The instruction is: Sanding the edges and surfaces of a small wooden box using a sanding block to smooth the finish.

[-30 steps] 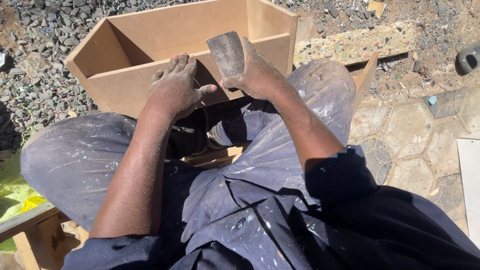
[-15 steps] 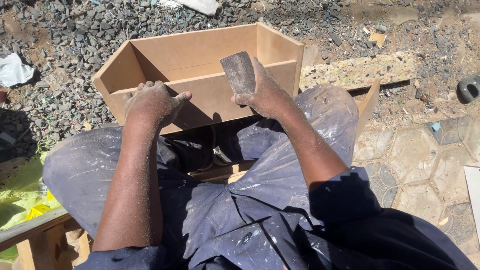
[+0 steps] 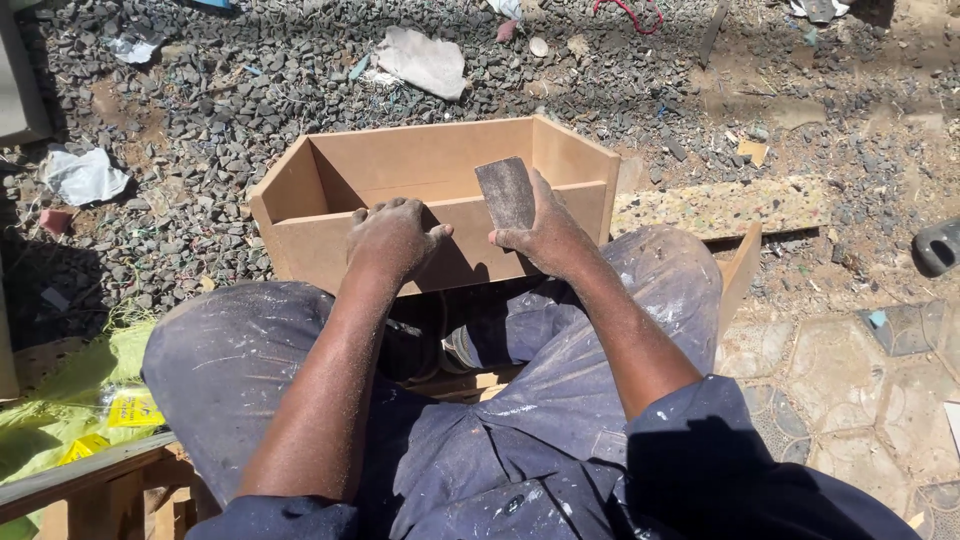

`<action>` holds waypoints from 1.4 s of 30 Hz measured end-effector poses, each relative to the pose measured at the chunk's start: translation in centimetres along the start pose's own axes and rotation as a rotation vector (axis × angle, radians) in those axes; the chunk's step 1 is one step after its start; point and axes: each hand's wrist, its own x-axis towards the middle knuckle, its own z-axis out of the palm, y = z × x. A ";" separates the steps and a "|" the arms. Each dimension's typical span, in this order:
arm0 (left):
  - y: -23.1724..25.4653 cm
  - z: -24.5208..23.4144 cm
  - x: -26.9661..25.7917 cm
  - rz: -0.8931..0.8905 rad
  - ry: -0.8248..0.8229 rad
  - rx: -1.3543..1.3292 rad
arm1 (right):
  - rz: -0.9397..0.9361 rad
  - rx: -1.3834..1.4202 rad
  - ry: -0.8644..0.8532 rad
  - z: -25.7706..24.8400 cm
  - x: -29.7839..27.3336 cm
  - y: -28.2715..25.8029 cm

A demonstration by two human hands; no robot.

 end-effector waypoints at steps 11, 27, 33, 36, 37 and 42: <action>-4.7 -1.6 1.5 -0.252 -0.008 -0.036 | 0.033 -0.075 -0.023 2.2 2.3 1.9; -2.4 0.2 3.3 -0.145 0.280 -0.161 | -0.062 -0.150 0.055 2.9 3.6 1.5; -1.1 -0.5 2.6 -0.200 0.293 -0.165 | -0.101 -0.165 0.049 3.0 2.1 0.2; -2.1 1.9 4.5 -0.187 0.309 -0.106 | -0.124 -0.170 0.019 3.6 1.8 -0.4; -2.0 2.0 4.6 -0.197 0.316 -0.108 | -0.134 -0.174 0.014 3.9 2.0 -0.5; -2.1 3.3 4.3 -0.180 0.287 -0.070 | -0.148 -0.146 -0.040 4.6 1.8 -0.7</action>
